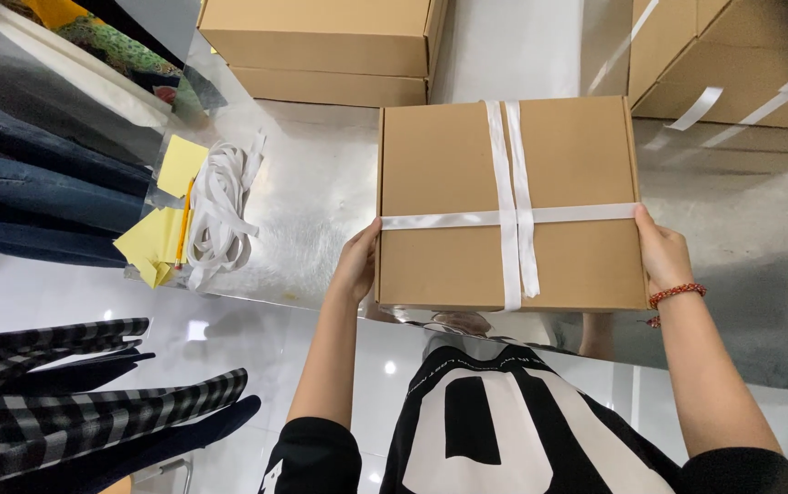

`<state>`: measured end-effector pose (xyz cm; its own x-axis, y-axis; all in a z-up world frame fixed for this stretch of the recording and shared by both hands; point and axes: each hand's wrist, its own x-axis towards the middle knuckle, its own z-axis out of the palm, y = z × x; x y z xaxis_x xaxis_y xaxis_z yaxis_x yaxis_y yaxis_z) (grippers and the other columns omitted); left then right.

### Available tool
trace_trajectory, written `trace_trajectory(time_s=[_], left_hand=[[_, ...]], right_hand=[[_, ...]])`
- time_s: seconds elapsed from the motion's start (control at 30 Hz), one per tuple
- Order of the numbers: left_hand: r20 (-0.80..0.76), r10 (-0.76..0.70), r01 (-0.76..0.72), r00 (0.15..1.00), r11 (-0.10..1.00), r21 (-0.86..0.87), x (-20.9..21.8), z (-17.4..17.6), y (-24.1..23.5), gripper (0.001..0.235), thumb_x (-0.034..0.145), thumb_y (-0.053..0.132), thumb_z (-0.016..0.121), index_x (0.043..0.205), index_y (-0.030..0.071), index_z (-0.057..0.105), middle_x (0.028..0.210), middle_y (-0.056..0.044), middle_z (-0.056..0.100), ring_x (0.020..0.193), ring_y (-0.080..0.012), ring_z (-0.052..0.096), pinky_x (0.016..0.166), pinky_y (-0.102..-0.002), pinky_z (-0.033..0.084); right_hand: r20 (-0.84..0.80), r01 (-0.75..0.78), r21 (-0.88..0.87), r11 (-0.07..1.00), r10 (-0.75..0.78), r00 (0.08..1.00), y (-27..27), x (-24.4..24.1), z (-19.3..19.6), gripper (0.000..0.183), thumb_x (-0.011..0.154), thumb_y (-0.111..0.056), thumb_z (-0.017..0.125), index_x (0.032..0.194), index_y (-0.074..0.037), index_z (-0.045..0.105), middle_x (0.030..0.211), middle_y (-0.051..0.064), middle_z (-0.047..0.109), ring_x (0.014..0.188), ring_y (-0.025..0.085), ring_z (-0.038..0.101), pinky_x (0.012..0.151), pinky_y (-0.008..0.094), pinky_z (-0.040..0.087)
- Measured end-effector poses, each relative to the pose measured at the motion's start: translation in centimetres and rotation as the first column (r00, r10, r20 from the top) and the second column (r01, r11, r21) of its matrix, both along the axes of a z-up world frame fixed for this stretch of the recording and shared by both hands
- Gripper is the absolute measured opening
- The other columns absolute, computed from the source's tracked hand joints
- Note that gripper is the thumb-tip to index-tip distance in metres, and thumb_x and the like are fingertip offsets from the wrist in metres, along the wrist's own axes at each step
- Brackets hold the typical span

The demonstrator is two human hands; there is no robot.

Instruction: The person ties a white ribbon around a cardboard box, forming a bow. They then write on a yellow sticky note with a pencil and place it on the box. Finally, they stack the wrapped box with others and handle a sheet of bubble wrap.

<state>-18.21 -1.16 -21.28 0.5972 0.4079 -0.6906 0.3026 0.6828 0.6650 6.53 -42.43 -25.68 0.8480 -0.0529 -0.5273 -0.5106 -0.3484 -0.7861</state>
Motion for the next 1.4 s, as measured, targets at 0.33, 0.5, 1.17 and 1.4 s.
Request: trace_trajectory(time_s=[0.33, 0.5, 1.17, 1.4], left_hand=[[-0.156, -0.048, 0.061, 0.987, 0.995, 0.077, 1.6, 4.1, -0.9, 0.058, 0.085, 0.058, 0.069, 0.133, 0.026, 0.068, 0.109, 0.005, 0.072, 0.086, -0.0096, 0.061, 0.068, -0.022, 0.039], [-0.168, -0.116, 0.126, 0.979, 0.991, 0.047, 2.7, 4.8, -1.0, 0.044, 0.092, 0.061, 0.057, 0.118, 0.028, 0.067, 0.106, 0.003, 0.067, 0.091, -0.0127, 0.064, 0.073, -0.026, 0.046], [-0.262, -0.248, 0.328, 0.933, 0.886, 0.328, 4.3, 4.0, 0.6, 0.074, 0.093, 0.066, 0.034, 0.153, 0.023, 0.038, 0.153, 0.001, 0.051, 0.138, -0.0287, 0.031, 0.113, -0.045, 0.03], [-0.288, -0.009, 0.285, 0.958, 0.176, 0.942, 4.3, 4.9, -6.3, 0.052, 0.101, 0.035, 0.07, 0.146, 0.017, 0.051, 0.147, -0.015, 0.041, 0.137, -0.0447, 0.038, 0.114, -0.067, 0.035]], right_hand=[[-0.014, -0.098, -0.053, 0.994, 0.098, 0.995, 0.7, -1.0, 2.8, 0.059, 0.108, -0.063, 0.06, 0.113, -0.006, 0.073, 0.114, 0.006, 0.073, 0.098, 0.019, 0.069, 0.076, 0.038, 0.053], [0.006, -0.166, 0.014, 0.986, 0.166, 0.986, 0.8, -0.7, 3.5, 0.05, 0.115, -0.049, 0.054, 0.118, -0.004, 0.073, 0.118, 0.006, 0.074, 0.1, 0.018, 0.069, 0.081, 0.036, 0.056], [0.052, -0.389, -0.335, 0.858, 0.429, 0.902, 2.9, 1.1, 5.7, 0.061, 0.11, -0.046, 0.042, 0.157, -0.008, 0.055, 0.159, 0.011, 0.054, 0.142, 0.028, 0.053, 0.115, 0.044, 0.039], [0.59, -0.439, -0.499, 0.747, 0.664, 0.46, 10.7, 5.3, 6.3, 0.05, 0.109, -0.005, 0.063, 0.158, 0.004, 0.056, 0.156, 0.03, 0.054, 0.149, 0.05, 0.042, 0.123, 0.061, 0.031]])
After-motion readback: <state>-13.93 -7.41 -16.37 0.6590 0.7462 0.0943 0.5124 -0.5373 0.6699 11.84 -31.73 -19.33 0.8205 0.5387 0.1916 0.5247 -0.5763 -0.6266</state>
